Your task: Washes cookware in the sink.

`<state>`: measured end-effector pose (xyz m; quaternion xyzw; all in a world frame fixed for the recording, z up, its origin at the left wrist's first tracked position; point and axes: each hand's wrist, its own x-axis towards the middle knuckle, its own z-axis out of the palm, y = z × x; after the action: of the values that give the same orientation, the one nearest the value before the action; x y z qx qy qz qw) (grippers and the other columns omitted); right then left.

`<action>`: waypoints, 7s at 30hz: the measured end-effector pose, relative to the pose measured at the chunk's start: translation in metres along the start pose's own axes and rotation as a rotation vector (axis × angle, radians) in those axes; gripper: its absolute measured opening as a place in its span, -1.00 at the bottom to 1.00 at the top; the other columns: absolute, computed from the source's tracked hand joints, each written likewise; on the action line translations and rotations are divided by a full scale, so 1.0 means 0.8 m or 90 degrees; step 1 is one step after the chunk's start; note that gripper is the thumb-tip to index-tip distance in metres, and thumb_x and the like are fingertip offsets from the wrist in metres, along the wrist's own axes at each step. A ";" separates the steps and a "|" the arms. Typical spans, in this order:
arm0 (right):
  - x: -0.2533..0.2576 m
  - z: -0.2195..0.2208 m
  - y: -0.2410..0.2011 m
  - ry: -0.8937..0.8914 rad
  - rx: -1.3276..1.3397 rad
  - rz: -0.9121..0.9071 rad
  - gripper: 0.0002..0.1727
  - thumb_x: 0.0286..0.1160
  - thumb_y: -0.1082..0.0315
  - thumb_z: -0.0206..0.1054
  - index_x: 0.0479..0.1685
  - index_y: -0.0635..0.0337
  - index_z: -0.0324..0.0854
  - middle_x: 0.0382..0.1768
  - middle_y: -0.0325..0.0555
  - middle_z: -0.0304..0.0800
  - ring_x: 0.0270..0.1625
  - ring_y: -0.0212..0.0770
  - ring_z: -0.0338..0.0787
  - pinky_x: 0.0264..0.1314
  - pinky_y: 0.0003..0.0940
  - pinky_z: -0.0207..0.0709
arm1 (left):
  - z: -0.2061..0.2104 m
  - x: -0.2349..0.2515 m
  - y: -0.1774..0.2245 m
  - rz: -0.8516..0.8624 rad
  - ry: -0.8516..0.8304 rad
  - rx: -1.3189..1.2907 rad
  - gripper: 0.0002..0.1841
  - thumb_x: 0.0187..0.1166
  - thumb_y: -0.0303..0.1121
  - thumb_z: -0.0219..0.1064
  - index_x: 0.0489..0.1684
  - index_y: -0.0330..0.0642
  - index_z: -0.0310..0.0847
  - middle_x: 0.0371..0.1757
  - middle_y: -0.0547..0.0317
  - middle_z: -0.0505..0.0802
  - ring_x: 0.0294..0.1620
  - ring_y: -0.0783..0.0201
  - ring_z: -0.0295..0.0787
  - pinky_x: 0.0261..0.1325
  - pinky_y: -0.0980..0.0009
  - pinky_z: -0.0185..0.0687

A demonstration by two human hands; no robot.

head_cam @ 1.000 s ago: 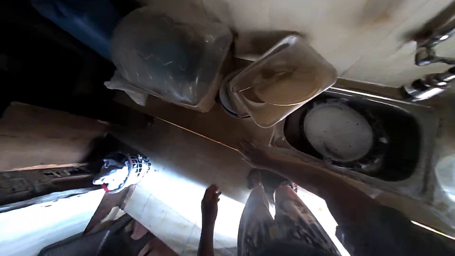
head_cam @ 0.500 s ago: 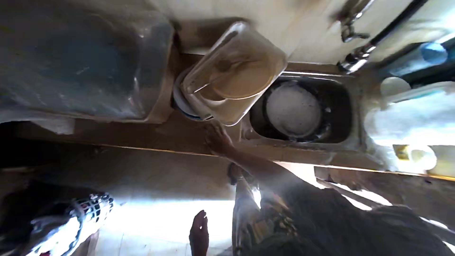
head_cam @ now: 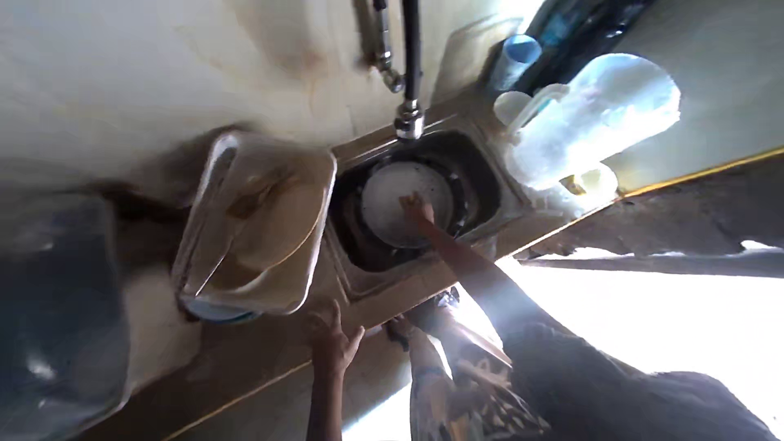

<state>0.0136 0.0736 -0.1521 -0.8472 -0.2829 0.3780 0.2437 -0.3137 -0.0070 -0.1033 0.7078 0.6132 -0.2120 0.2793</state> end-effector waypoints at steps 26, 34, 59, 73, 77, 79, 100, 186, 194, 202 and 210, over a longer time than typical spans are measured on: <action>0.012 -0.230 0.144 0.126 0.004 -0.020 -0.54 0.71 0.07 0.30 0.43 0.14 0.51 -0.04 0.22 0.84 -0.02 0.26 0.86 0.04 0.31 0.66 | -0.036 0.257 0.341 0.183 -0.030 0.029 -0.37 0.78 -0.12 0.19 0.68 -0.41 0.30 0.68 -0.39 0.44 0.75 -0.26 0.25 0.77 -0.12 0.09; -0.028 -0.250 0.263 0.310 -0.232 -0.163 -0.53 0.69 0.00 0.20 0.47 -0.11 0.71 0.63 0.24 0.49 0.72 0.40 0.33 0.72 0.50 -0.06 | -0.012 0.207 0.375 0.216 -0.192 0.118 -0.46 0.76 -0.15 0.22 0.60 -0.32 0.43 0.53 -0.31 0.61 0.61 -0.19 0.47 0.64 -0.11 0.30; 0.125 -0.150 0.110 -0.031 0.133 0.001 -0.46 0.75 0.08 0.22 0.58 0.20 0.48 0.29 0.27 0.76 0.33 0.23 0.77 0.41 0.22 0.59 | -0.014 0.170 0.256 -0.169 0.319 -0.599 -0.46 0.48 -0.57 0.40 0.50 -0.42 0.44 0.31 -0.35 0.68 0.28 -0.11 0.63 0.30 -0.06 0.57; 0.130 -0.147 0.122 -0.101 0.096 0.022 -0.43 0.87 0.12 0.04 0.79 0.09 0.23 0.45 0.32 0.64 0.41 0.27 0.72 0.46 0.22 0.56 | -0.043 0.170 0.257 -0.142 0.317 -0.566 -0.48 0.47 -0.54 0.42 0.47 -0.36 0.49 0.28 -0.30 0.71 0.25 -0.06 0.67 0.27 -0.04 0.59; 0.120 -0.163 0.115 -0.140 0.073 0.023 -0.47 0.87 0.14 0.04 0.67 0.22 0.37 0.45 0.32 0.63 0.50 0.26 0.65 0.55 0.22 0.47 | -0.055 0.173 0.260 -0.131 0.313 -0.537 -0.50 0.50 -0.53 0.40 0.46 -0.35 0.49 0.23 -0.28 0.72 0.20 -0.07 0.69 0.18 -0.05 0.64; 0.121 -0.164 0.119 -0.140 0.059 0.003 -0.46 0.86 0.20 0.04 0.73 0.21 0.30 0.50 0.32 0.59 0.54 0.26 0.61 0.58 0.22 0.45 | -0.057 0.174 0.260 -0.141 0.302 -0.535 -0.47 0.52 -0.51 0.39 0.52 -0.31 0.45 0.28 -0.30 0.70 0.22 -0.11 0.68 0.14 -0.10 0.66; 0.124 -0.169 0.129 -0.097 0.044 -0.024 -0.48 0.83 0.18 0.14 0.67 0.19 0.40 0.47 0.32 0.62 0.53 0.29 0.62 0.59 0.24 0.42 | -0.058 0.175 0.262 -0.140 0.302 -0.490 -0.43 0.47 -0.52 0.41 0.54 -0.31 0.44 0.34 -0.33 0.69 0.37 -0.16 0.62 0.36 -0.14 0.54; 0.055 -0.179 0.143 -0.254 0.100 0.094 -0.42 0.58 0.07 0.36 0.51 0.19 0.56 0.34 0.32 0.70 0.38 0.29 0.71 0.40 0.37 0.52 | -0.160 -0.005 0.321 0.015 0.243 -0.538 -0.38 0.53 -0.46 0.40 0.63 -0.28 0.35 0.00 -0.10 0.72 -0.45 0.32 0.66 -0.58 0.43 0.54; -0.096 -0.241 0.164 -0.097 0.607 0.179 -0.60 0.50 0.43 0.35 0.33 0.25 0.58 -0.07 0.06 0.79 -0.14 -0.14 0.78 -0.08 -0.11 0.70 | -0.091 -0.072 0.254 0.094 0.155 -0.575 -0.60 0.52 -0.43 0.35 0.29 -0.39 0.50 -0.23 0.10 0.75 -0.50 0.45 0.63 -0.56 0.53 0.54; -0.313 -0.296 0.298 0.227 0.728 0.221 -0.60 0.50 0.47 0.30 0.33 0.15 0.55 -0.14 -0.09 0.81 -0.20 -0.28 0.80 -0.13 -0.25 0.73 | -0.067 -0.140 0.305 0.363 -0.088 -0.398 -0.59 0.55 -0.36 0.25 0.27 -0.46 0.48 -0.23 0.17 0.75 -0.46 0.57 0.66 -0.40 0.61 0.63; -0.499 -0.271 0.448 0.672 0.944 0.323 -0.62 0.53 0.52 0.27 0.32 0.29 0.52 -0.19 -0.03 0.81 -0.21 -0.25 0.81 -0.10 -0.24 0.73 | -0.045 -0.093 0.397 0.782 -0.111 -0.161 -0.45 0.54 -0.40 0.25 0.45 -0.59 0.33 -0.08 -0.23 0.81 -0.34 0.23 0.77 -0.30 0.27 0.73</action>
<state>0.0668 -0.4929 -0.0471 -0.5742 0.3695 0.0707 0.7272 -0.0135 -0.0683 0.0142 0.8723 0.0903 0.0040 0.4805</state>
